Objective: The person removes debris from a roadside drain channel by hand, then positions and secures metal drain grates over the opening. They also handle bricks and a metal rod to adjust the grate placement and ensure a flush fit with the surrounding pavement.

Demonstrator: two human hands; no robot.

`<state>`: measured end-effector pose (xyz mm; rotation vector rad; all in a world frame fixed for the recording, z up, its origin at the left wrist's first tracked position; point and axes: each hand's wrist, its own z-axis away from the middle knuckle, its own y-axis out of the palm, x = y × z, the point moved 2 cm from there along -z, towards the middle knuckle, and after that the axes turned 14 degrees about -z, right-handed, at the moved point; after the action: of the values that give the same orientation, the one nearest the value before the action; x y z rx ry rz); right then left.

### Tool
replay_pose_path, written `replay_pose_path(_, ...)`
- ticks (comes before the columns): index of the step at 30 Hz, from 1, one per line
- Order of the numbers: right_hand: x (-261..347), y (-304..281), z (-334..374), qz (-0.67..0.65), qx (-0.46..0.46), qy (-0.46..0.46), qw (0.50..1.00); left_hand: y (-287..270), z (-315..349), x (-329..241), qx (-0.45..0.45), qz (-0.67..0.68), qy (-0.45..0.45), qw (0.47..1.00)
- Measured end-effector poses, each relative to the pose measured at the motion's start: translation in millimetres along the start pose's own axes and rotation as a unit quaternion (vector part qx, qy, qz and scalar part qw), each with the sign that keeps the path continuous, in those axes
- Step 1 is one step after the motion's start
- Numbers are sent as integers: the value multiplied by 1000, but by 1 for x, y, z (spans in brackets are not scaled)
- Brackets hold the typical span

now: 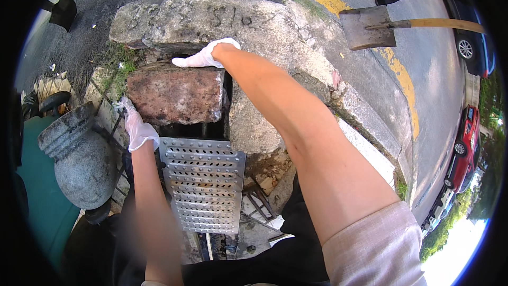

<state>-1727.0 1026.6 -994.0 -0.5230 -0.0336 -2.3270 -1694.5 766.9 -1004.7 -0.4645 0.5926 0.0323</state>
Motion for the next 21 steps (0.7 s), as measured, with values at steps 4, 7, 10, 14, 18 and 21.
replay_pose_path(4, -3, -4, -5, 2, -65, 28, 998, -5, -5, 3, 5, 54, 35, 998)
replay_pose_path(7, -9, -2, -10, -34, -93, 51, 994, -5, -2, -2, -2, 27, 49, 998)
replay_pose_path(10, -17, -4, -20, -41, -82, 30, 995, -4, -2, 1, 5, 1, 66, 998)
replay_pose_path(14, -20, -2, -29, -6, -88, 29, 996, 4, 4, -1, -1, 0, 61, 998)
replay_pose_path(18, -19, -3, -24, -8, -84, 43, 995, 7, 8, -4, -24, 13, 76, 997)
replay_pose_path(21, -16, -5, -19, -6, -74, 44, 996, 6, 3, -4, -32, 22, 104, 994)
